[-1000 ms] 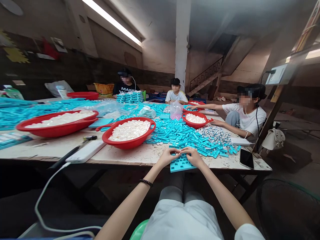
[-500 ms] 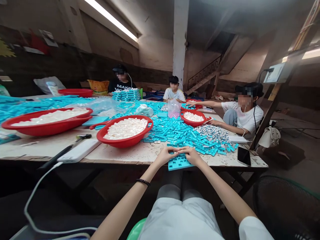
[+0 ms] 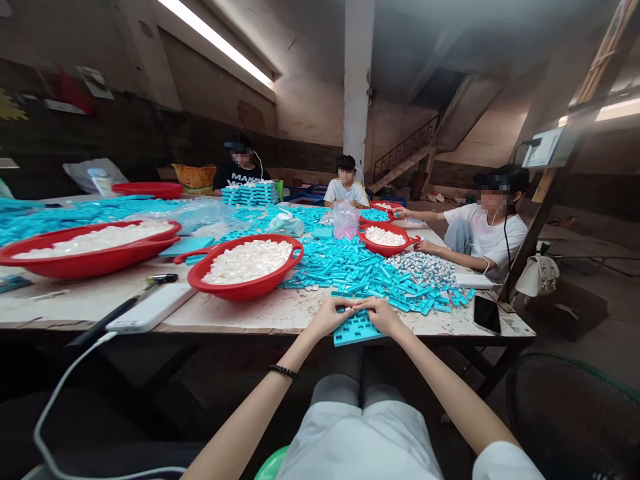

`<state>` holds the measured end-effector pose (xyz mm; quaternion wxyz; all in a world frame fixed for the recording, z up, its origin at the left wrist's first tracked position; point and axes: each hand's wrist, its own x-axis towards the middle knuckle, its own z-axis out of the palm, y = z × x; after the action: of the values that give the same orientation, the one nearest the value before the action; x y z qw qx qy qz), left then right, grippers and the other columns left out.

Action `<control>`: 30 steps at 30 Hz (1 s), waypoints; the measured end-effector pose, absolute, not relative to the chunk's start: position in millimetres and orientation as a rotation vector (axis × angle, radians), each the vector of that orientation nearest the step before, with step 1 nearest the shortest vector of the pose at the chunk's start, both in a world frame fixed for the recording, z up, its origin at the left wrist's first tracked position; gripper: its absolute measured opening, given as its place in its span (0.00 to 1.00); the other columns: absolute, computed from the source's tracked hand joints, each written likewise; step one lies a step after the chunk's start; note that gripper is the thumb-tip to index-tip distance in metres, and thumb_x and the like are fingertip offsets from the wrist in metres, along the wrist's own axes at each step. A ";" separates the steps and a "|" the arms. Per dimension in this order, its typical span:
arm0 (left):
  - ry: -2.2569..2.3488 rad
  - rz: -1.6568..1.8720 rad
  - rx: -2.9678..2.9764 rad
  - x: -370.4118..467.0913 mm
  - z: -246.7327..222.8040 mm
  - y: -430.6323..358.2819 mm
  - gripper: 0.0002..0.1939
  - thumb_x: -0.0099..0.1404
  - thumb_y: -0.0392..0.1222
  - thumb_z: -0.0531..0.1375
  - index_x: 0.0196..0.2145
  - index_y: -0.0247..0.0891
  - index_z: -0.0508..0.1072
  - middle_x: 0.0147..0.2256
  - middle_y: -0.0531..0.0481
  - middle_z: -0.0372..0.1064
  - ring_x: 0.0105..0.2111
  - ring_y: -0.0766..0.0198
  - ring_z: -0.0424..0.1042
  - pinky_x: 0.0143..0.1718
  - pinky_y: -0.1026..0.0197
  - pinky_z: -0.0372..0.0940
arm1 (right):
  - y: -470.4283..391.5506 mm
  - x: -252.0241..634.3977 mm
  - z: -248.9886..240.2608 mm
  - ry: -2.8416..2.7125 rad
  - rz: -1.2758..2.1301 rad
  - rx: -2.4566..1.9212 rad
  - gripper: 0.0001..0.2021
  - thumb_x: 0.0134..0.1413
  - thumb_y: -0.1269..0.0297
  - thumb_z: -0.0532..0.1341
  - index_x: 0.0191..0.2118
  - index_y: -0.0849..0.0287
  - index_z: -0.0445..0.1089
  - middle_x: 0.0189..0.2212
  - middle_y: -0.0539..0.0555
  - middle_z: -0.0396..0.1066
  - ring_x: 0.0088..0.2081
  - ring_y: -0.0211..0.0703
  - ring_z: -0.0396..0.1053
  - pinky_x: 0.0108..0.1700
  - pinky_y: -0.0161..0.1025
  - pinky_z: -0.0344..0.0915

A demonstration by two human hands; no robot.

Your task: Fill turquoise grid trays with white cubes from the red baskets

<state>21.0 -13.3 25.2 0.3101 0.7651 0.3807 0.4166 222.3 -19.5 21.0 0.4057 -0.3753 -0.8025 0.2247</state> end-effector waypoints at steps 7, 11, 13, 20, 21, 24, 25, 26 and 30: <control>1.080 1.177 2.026 22.5 19.8 -15.0 0.13 0.59 0.48 0.64 0.37 0.40 0.83 0.40 0.45 0.81 0.43 0.50 0.79 0.47 0.52 0.71 | -18.9 222.0 16.9 -2.042 0.531 -0.891 0.26 0.47 0.81 0.52 0.40 0.51 0.82 0.45 0.51 0.79 0.51 0.47 0.75 0.57 0.47 0.68; 1.147 1.183 2.045 24.3 18.8 -19.0 0.14 0.61 0.50 0.63 0.38 0.40 0.82 0.41 0.45 0.81 0.43 0.51 0.78 0.47 0.52 0.71 | -3.4 246.3 23.8 -1.787 0.355 -1.088 0.20 0.52 0.76 0.54 0.43 0.54 0.81 0.42 0.53 0.80 0.46 0.47 0.76 0.53 0.45 0.70; 1.157 1.166 2.044 24.4 19.4 -19.8 0.14 0.61 0.51 0.63 0.38 0.40 0.81 0.41 0.45 0.81 0.44 0.50 0.78 0.48 0.52 0.70 | 9.4 273.0 33.4 -1.617 0.223 -1.316 0.18 0.55 0.73 0.55 0.45 0.55 0.80 0.42 0.55 0.79 0.44 0.49 0.76 0.50 0.45 0.71; 1.180 1.113 2.008 23.5 24.7 -22.2 0.18 0.62 0.56 0.62 0.40 0.40 0.81 0.44 0.45 0.80 0.47 0.50 0.76 0.50 0.52 0.69 | 45.9 355.6 53.4 -1.555 0.048 -2.072 0.14 0.56 0.72 0.61 0.46 0.59 0.78 0.45 0.61 0.78 0.47 0.52 0.75 0.45 0.38 0.67; 1.187 1.115 2.011 23.8 25.1 -22.9 0.19 0.62 0.56 0.61 0.40 0.40 0.81 0.44 0.45 0.80 0.47 0.50 0.76 0.50 0.52 0.69 | 48.9 358.7 53.0 -1.559 0.056 -2.103 0.14 0.56 0.72 0.61 0.47 0.59 0.78 0.45 0.60 0.78 0.47 0.51 0.75 0.44 0.37 0.67; 1.195 1.120 2.016 24.8 25.2 -24.3 0.19 0.62 0.56 0.61 0.40 0.40 0.81 0.44 0.45 0.80 0.47 0.50 0.76 0.51 0.51 0.69 | 55.8 360.4 52.2 -1.571 0.061 -2.138 0.14 0.57 0.73 0.60 0.47 0.60 0.78 0.47 0.61 0.77 0.48 0.50 0.75 0.44 0.35 0.66; 1.193 1.122 2.016 25.1 25.0 -24.5 0.19 0.62 0.56 0.61 0.40 0.40 0.81 0.44 0.45 0.80 0.47 0.50 0.76 0.51 0.51 0.69 | 57.5 360.0 52.7 -1.580 0.060 -2.152 0.13 0.57 0.73 0.60 0.47 0.61 0.78 0.48 0.61 0.76 0.49 0.50 0.74 0.44 0.35 0.66; 1.191 1.125 2.015 25.3 24.8 -24.6 0.18 0.62 0.56 0.61 0.40 0.40 0.81 0.44 0.46 0.80 0.47 0.50 0.76 0.51 0.51 0.69 | 59.0 359.7 53.6 -1.590 0.060 -2.167 0.13 0.56 0.74 0.61 0.46 0.62 0.78 0.48 0.62 0.76 0.49 0.50 0.74 0.44 0.35 0.66; 1.190 1.129 2.013 25.3 24.9 -25.1 0.18 0.62 0.56 0.61 0.40 0.41 0.81 0.44 0.46 0.80 0.47 0.51 0.76 0.50 0.52 0.69 | 62.0 359.7 58.0 -1.637 0.054 -2.222 0.12 0.55 0.76 0.61 0.43 0.64 0.79 0.46 0.65 0.76 0.48 0.51 0.75 0.44 0.35 0.66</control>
<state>25.3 -25.1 24.9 0.2692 0.7465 0.4415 0.4187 359.7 62.0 58.0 0.1896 -0.7904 -0.5822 0.0191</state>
